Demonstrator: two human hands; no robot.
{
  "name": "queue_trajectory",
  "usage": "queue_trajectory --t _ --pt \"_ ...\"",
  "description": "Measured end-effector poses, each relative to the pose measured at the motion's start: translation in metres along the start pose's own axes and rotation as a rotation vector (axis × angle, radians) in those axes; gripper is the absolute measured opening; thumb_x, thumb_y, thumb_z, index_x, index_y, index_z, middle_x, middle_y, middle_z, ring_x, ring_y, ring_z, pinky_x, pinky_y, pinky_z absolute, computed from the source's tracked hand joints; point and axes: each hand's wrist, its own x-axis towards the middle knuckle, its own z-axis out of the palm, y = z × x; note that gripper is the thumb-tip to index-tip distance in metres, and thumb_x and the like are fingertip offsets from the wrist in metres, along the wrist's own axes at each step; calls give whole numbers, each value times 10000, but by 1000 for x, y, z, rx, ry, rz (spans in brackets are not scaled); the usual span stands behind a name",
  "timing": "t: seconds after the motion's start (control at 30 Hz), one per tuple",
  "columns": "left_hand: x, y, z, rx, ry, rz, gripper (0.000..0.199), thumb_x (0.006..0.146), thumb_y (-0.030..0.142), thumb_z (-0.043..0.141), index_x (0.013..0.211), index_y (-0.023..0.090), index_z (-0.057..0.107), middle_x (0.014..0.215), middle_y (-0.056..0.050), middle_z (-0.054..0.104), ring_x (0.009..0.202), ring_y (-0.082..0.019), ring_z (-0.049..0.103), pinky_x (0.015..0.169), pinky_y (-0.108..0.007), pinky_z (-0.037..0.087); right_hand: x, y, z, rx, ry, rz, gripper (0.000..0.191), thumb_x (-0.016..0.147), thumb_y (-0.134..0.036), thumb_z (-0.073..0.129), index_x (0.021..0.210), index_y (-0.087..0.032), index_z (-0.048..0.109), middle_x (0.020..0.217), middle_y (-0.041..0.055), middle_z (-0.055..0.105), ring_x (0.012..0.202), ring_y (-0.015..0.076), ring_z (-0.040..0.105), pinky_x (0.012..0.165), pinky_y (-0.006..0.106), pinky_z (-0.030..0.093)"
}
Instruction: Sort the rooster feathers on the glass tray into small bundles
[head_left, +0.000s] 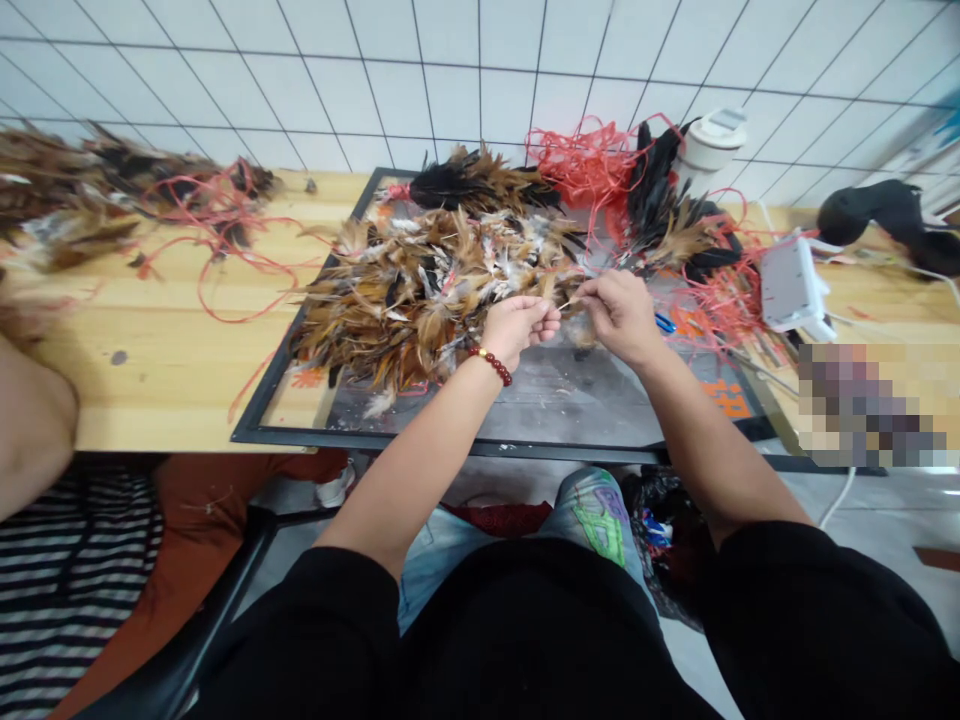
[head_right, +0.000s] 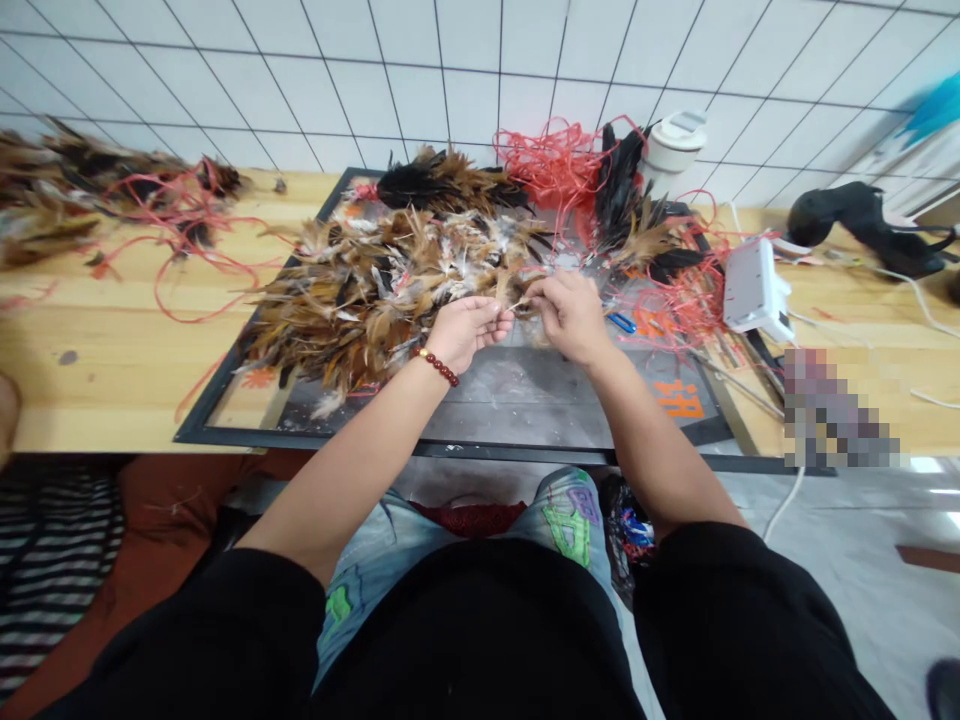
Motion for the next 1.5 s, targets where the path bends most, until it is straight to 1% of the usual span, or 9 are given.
queue_trajectory --t 0.2,0.47,0.7,0.83,0.93,1.0,1.1,1.3,1.5 --pt "-1 1 0 7 -40 -78 104 867 123 675 777 109 625 697 -43 708 599 -94 673 700 -225 532 -2 -8 -1 -373 16 -167 229 936 -206 461 956 -260 682 975 62 653 968 239 517 905 444 311" --pt "-4 -2 -1 109 -202 -108 94 851 128 703 785 83 654 672 -53 702 559 -95 655 620 -215 520 1 -11 -1 -420 -14 -216 218 974 -250 462 974 -281 678 1006 42 656 987 219 519 943 442 283" --pt "-1 -2 1 57 -69 25 119 816 119 736 766 110 629 650 -10 685 562 -72 641 597 -189 511 0 3 -13 -208 73 102 213 903 -392 570 930 -224 700 883 90 662 912 267 568 858 428 384" --pt "2 -1 -1 16 -17 67 129 807 147 750 765 116 632 661 -4 685 571 -57 630 596 -167 499 0 12 -17 -17 -188 105 292 760 -501 722 758 -209 717 694 43 644 718 208 576 705 339 417" --pt "2 1 -1 -10 10 99 136 817 159 741 760 122 624 659 4 678 567 -48 619 599 -159 492 0 10 -14 74 -416 96 211 671 -401 781 707 -202 722 669 21 655 652 174 563 653 311 407" --pt "2 2 -1 -18 24 116 133 823 165 734 763 124 624 660 7 676 562 -43 610 601 -155 487 0 9 -13 141 -465 127 126 688 -316 741 682 -196 702 661 14 646 638 160 552 644 304 408" --pt "2 2 -2 -19 34 134 117 833 161 721 771 124 629 681 1 686 579 -45 614 617 -158 490 2 7 -12 300 -348 215 127 754 -295 686 702 -190 636 663 -1 611 625 135 517 632 289 414" --pt "4 -1 -2 -11 38 123 89 837 133 701 766 119 648 757 -32 719 658 -74 662 667 -192 513 7 -3 -10 767 -109 432 360 786 -510 740 774 -210 540 597 -39 526 528 91 450 525 241 383" --pt "5 -4 1 9 26 274 106 749 147 785 736 137 680 771 -5 719 723 -74 653 742 -196 525 6 -16 -11 934 -290 467 471 630 -564 855 769 -182 616 582 -39 528 489 69 406 466 230 319"
